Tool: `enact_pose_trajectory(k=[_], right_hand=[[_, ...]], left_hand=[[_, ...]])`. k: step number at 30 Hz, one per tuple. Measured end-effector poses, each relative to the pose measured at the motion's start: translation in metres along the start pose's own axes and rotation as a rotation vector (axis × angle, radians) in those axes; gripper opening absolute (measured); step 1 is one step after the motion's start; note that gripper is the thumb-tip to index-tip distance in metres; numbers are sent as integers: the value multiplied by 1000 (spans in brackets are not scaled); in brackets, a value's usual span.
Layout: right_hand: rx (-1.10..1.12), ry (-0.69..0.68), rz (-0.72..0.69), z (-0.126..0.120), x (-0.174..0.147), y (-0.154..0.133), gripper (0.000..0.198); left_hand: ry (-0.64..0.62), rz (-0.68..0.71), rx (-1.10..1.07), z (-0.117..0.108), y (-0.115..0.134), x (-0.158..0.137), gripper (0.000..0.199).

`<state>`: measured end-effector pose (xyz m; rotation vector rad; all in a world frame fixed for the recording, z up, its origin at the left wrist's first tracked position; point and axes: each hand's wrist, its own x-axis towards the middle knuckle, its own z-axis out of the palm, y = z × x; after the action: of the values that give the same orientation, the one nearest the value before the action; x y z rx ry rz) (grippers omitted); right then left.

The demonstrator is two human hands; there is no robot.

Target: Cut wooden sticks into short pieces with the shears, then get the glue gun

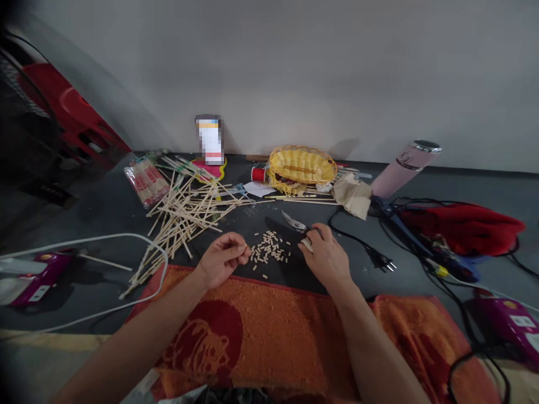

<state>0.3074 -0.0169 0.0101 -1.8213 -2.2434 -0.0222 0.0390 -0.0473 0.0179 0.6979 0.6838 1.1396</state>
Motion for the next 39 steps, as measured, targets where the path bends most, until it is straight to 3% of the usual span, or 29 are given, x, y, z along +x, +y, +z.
enact_pose_trajectory(k=[6, 12, 15, 20, 23, 28, 34, 39], right_hand=[[-61, 69, 18, 4, 2, 13, 24], [-4, 94, 57, 0, 3, 17, 24], [37, 168, 64, -4, 3, 11, 23], [338, 238, -183, -8, -1, -21, 17], [481, 123, -326, -6, -9, -49, 17], [480, 3, -431, 0, -17, -73, 13], [371, 16, -418, 7, -14, -68, 9], [259, 76, -283, -8, -13, -47, 17]], left_hand=[[45, 28, 113, -2, -2, 3, 19], [105, 218, 707, -5, -6, 3, 12], [107, 275, 914, -5, -7, 1, 14], [104, 269, 1058, -2, -7, -1, 29], [59, 307, 1136, -3, -10, -3, 32], [-29, 411, 1336, -8, -18, -4, 39], [-52, 401, 1484, -8, -23, -2, 39], [-40, 568, 1613, -14, -18, 3, 34]])
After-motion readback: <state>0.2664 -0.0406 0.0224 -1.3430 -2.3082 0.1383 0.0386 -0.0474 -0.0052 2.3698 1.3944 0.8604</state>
